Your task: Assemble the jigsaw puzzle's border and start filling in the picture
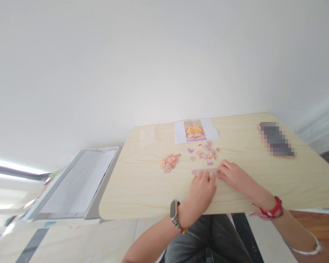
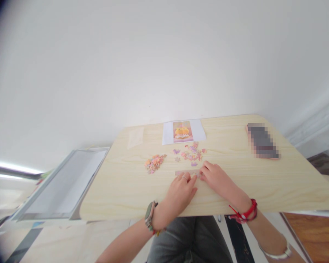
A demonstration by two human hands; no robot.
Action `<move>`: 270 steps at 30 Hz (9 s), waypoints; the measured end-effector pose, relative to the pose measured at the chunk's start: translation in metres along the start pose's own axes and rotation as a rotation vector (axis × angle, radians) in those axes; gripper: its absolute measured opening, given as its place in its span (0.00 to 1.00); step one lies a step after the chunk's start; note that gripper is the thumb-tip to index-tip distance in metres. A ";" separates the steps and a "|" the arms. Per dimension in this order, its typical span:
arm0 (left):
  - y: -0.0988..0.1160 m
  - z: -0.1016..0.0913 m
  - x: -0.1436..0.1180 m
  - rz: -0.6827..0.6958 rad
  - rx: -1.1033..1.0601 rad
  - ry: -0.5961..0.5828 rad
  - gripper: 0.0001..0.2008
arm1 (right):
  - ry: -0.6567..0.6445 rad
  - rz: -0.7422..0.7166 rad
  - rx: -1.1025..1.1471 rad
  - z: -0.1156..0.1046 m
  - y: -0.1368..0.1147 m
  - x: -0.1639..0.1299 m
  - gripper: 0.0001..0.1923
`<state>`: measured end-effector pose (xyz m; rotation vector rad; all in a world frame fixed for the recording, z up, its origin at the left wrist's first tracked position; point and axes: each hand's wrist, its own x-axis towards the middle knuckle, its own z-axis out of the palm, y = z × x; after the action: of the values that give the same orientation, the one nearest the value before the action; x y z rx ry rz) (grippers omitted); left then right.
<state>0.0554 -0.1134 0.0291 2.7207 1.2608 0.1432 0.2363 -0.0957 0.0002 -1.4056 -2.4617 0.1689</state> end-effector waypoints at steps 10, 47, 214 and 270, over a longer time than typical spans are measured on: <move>0.003 0.011 0.004 -0.044 0.002 0.053 0.12 | 0.087 0.026 0.064 0.003 -0.005 -0.012 0.10; -0.094 -0.019 0.022 -0.248 0.044 0.070 0.11 | 0.119 0.180 0.299 -0.004 0.015 -0.005 0.13; -0.096 0.000 -0.018 -0.102 -0.192 0.344 0.06 | -0.231 0.194 -0.185 -0.026 -0.010 0.116 0.10; -0.062 0.007 -0.030 -0.151 -0.282 0.154 0.06 | 0.007 -0.082 0.024 0.015 -0.060 0.032 0.02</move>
<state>-0.0096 -0.0972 0.0109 2.4049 1.3625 0.4835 0.1669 -0.0985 0.0076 -1.2916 -2.4980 0.1745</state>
